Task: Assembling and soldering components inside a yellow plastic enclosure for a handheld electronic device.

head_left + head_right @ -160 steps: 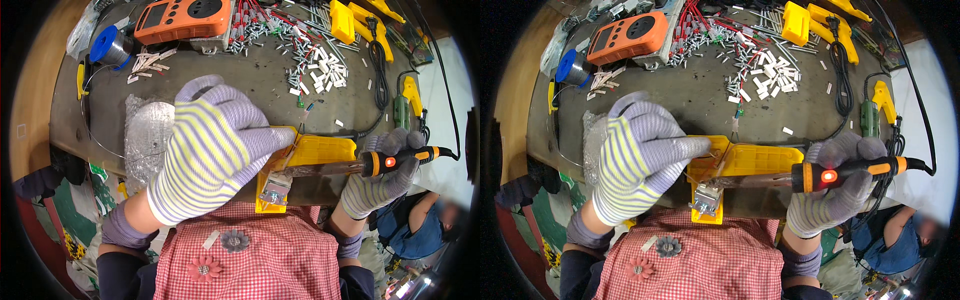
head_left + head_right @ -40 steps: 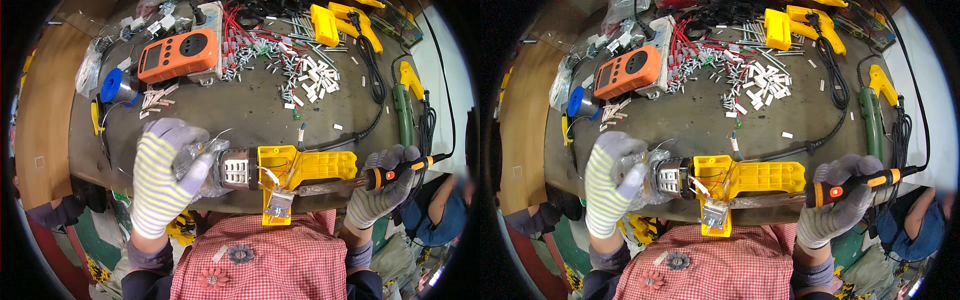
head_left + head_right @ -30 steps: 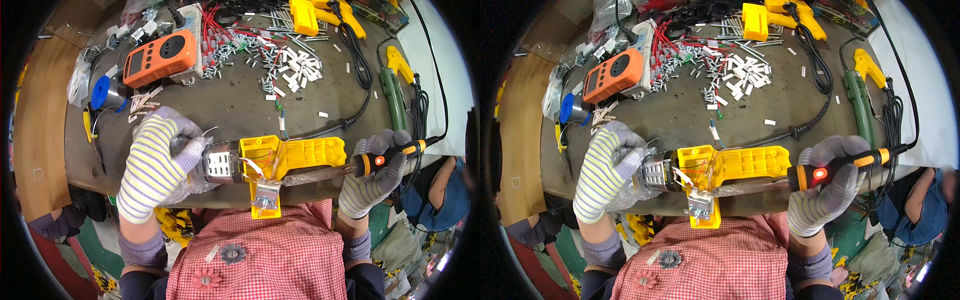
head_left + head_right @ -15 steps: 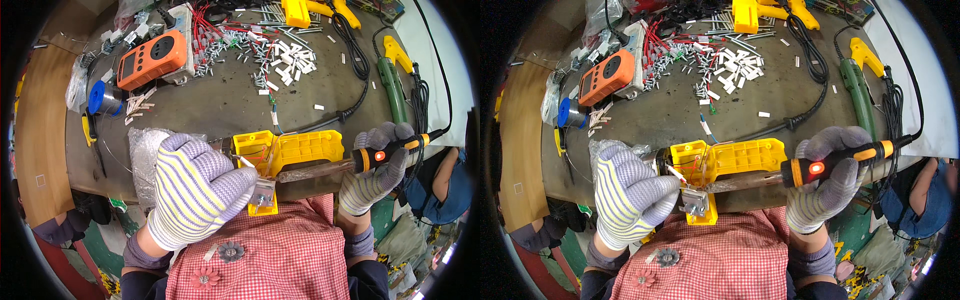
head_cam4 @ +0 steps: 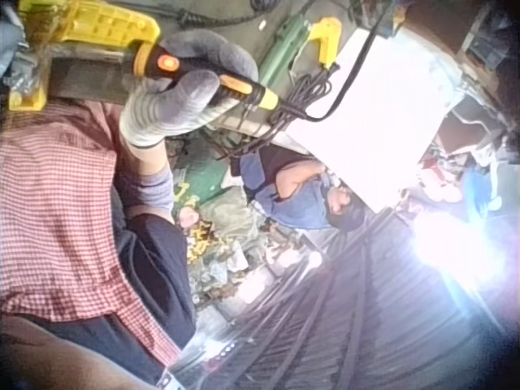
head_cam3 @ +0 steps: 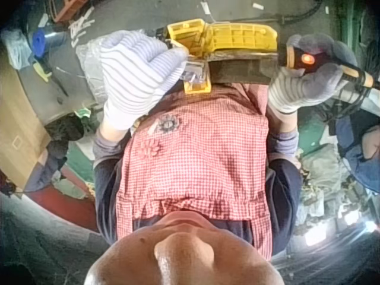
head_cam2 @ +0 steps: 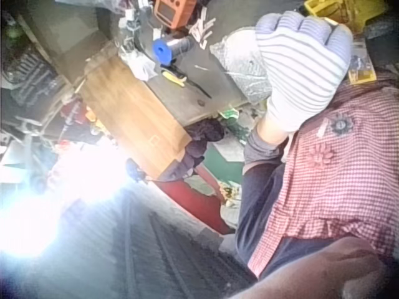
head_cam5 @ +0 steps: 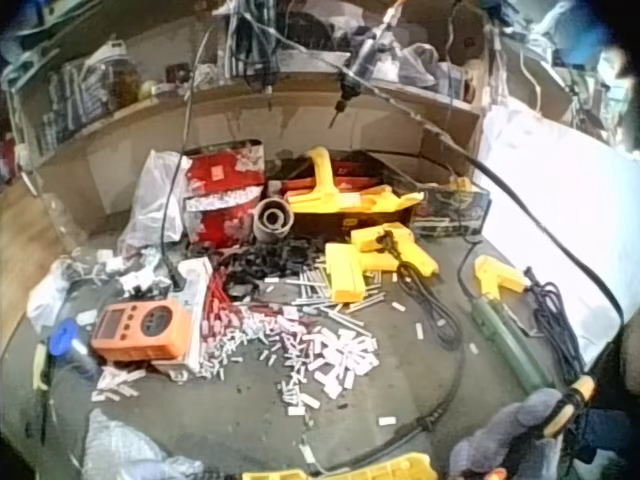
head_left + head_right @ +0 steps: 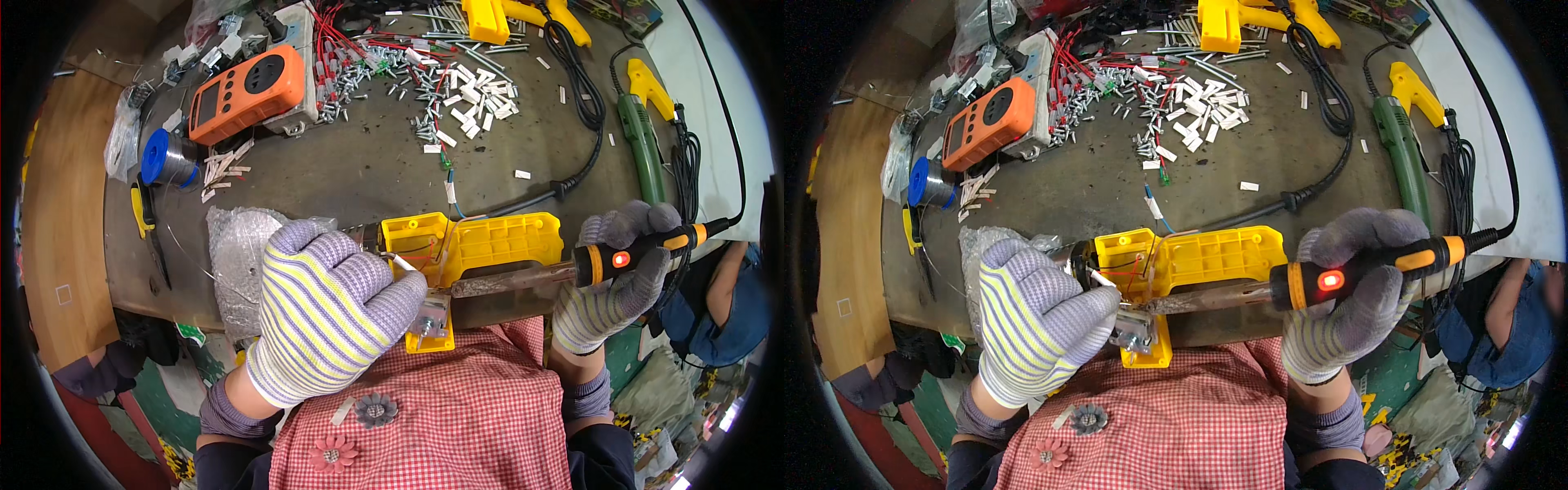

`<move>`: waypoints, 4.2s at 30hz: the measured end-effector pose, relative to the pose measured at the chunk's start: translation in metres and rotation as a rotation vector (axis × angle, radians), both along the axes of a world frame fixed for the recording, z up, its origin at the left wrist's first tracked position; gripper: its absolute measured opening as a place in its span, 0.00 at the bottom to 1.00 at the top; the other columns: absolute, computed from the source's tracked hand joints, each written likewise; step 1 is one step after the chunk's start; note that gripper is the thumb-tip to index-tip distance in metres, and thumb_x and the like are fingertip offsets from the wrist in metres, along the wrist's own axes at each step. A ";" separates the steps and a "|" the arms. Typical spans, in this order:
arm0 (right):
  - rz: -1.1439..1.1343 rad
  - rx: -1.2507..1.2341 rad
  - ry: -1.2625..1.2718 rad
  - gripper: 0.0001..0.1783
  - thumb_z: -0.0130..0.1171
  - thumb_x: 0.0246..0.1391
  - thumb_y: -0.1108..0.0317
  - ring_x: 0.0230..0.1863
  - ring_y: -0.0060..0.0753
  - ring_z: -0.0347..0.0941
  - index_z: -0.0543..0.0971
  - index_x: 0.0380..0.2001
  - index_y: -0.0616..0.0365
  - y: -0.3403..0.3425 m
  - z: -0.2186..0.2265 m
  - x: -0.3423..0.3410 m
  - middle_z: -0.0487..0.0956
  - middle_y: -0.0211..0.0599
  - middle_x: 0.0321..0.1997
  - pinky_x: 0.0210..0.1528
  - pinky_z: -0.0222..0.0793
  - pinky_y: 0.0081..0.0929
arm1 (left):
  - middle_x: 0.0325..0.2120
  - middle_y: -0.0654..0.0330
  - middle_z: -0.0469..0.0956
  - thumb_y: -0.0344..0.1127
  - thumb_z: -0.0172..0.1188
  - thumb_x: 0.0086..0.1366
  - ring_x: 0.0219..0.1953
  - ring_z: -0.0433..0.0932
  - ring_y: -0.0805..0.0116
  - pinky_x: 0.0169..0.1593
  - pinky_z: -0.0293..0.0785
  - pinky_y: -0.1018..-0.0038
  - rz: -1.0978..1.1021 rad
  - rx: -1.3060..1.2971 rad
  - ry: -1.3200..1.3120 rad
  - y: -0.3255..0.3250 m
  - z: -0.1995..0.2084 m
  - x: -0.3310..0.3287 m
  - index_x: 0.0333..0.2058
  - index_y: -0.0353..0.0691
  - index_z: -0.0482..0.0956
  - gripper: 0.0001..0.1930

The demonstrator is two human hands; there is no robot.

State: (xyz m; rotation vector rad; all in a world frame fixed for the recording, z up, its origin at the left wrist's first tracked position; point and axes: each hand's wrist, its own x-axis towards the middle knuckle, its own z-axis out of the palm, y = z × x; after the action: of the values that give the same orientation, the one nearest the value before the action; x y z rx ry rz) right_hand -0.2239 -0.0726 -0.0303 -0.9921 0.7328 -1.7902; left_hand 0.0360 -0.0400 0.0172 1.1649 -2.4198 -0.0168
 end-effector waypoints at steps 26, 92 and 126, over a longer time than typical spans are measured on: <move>-0.102 0.004 -0.023 0.23 0.65 0.59 0.57 0.20 0.23 0.66 0.73 0.53 0.53 -0.002 -0.004 0.005 0.76 0.40 0.32 0.22 0.65 0.21 | 0.32 0.60 0.85 0.24 0.56 0.57 0.38 0.84 0.66 0.66 0.58 0.53 -0.032 0.436 0.466 -0.036 0.001 -0.010 0.42 0.37 0.85 0.14; 0.144 0.062 -0.284 0.17 0.57 0.65 0.58 0.27 0.23 0.69 0.70 0.51 0.55 -0.026 -0.017 -0.025 0.73 0.35 0.33 0.27 0.67 0.22 | 0.30 0.67 0.86 0.32 0.68 0.54 0.36 0.85 0.68 0.72 0.48 0.53 0.041 0.433 0.333 -0.021 -0.007 -0.015 0.49 0.46 0.82 0.21; -0.044 -0.092 0.286 0.10 0.55 0.61 0.73 0.41 0.26 0.77 0.76 0.44 0.62 -0.093 0.063 0.005 0.79 0.40 0.45 0.44 0.76 0.24 | 0.31 0.70 0.85 0.34 0.68 0.56 0.38 0.84 0.69 0.70 0.52 0.50 0.034 0.387 0.392 -0.016 -0.017 -0.011 0.48 0.51 0.82 0.19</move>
State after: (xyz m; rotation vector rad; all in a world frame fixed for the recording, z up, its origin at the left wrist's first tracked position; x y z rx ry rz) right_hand -0.2191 -0.1657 0.0329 -1.3205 0.8584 -1.7521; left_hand 0.0253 -0.0559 0.0002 1.2260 -2.0964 -0.6655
